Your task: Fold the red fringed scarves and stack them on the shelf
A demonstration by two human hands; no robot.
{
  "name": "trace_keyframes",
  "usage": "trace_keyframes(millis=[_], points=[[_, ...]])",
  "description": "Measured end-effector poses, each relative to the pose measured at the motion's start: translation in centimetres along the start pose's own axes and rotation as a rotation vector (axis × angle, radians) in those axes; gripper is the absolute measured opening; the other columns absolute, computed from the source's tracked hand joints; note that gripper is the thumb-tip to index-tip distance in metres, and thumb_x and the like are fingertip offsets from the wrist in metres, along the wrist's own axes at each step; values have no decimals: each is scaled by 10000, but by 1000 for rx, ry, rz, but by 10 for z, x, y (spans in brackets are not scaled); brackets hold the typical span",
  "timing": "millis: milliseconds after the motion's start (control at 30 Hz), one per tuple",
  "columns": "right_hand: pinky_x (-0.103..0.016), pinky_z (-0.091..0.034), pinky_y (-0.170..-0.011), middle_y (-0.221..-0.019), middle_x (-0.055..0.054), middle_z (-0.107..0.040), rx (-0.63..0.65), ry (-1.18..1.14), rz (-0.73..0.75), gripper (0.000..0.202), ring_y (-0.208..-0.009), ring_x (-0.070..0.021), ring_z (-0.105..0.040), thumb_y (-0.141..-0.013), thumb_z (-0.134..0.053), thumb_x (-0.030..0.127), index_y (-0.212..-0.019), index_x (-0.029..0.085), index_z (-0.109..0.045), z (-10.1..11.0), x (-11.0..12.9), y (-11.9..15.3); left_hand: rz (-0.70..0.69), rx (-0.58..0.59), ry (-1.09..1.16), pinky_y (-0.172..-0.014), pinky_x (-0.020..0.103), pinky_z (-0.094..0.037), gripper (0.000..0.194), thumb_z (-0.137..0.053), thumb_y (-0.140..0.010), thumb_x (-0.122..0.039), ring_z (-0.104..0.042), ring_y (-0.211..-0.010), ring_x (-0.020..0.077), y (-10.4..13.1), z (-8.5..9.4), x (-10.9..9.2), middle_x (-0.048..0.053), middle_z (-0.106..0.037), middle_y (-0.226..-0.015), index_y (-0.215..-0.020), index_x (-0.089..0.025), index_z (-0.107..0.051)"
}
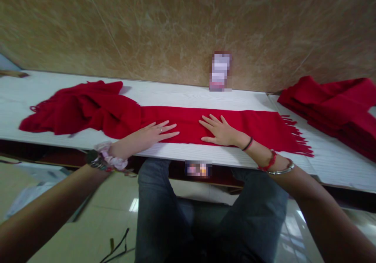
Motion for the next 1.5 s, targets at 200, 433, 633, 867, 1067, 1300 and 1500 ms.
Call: trace_keyframes(millis=[200, 433, 633, 867, 1067, 1300, 1500], points=[[-644, -156, -1073, -1552, -91, -135, 38, 13, 5, 779, -1402, -381, -100, -851, -352, 669, -1482, 235, -207, 2, -2, 2, -19, 67, 111, -1149, 331, -191, 800, -265, -726, 68, -188, -1406, 126, 11, 0, 8, -75, -309, -1496, -1423, -320, -333], [-637, -170, -1071, -1553, -99, -118, 50, 32, 43, 777, -1405, -378, -81, -859, -363, 653, -1486, 229, -185, 2, -4, 5, -3, 110, 173, -1095, 271, -297, 573, -304, -832, -95, -406, -1305, 127, 9, 40, -2, -50, -451, -1416, -1352, -270, -471], [-635, -177, -1067, -1549, -107, -134, 25, 32, 54, 742, -1402, -375, -107, -868, -341, 651, -1476, 243, -224, 2, -4, 8, 193, -72, 111, -1110, 506, -198, 508, -262, -961, -439, -154, -1418, 271, -47, 22, 5, 6, -150, -1554, -1454, -315, -261], [-559, -161, -1110, -1544, -97, -174, 0, 48, 102, 648, -1412, -307, -137, -919, -306, 568, -1460, 211, -280, 3, -11, 22, 165, -47, 93, -1127, 512, -102, 540, -203, -963, -457, -64, -1432, 257, -41, -5, 25, 2, -108, -1562, -1478, -296, -176], [-601, -149, -1100, -1549, -65, -179, -88, -25, -69, 612, -1422, -293, -96, -946, -209, 528, -1474, 220, -237, 19, -16, 17, 208, -99, 91, -1118, 509, -135, 495, -223, -966, -429, -173, -1412, 256, -63, 26, 15, 21, -242, -1533, -1431, -295, -326], [-618, -243, -1055, -1537, -85, -218, -53, 119, -161, 574, -1399, -315, -196, -955, -208, 477, -1462, 218, -274, 2, -36, 20, 222, -213, 102, -1090, 541, -186, 513, -248, -960, -447, -179, -1403, 311, -103, 13, -1, 43, -201, -1545, -1449, -300, -283], [-604, -282, -1036, -1521, -119, -255, -66, 207, -423, 535, -1391, -305, -229, -955, -186, 338, -1450, 171, -300, -1, -112, 90, 233, -196, 110, -1098, 532, -172, 541, -254, -946, -485, -185, -1402, 311, -97, 4, 10, 36, -199, -1546, -1456, -305, -262]])
Point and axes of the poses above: each hand's wrist, its own y-axis away from the middle knuckle, its own z-axis out of the back of the hand, x = y × z, the point moved 4 cm from there along -y, towards the middle knuckle
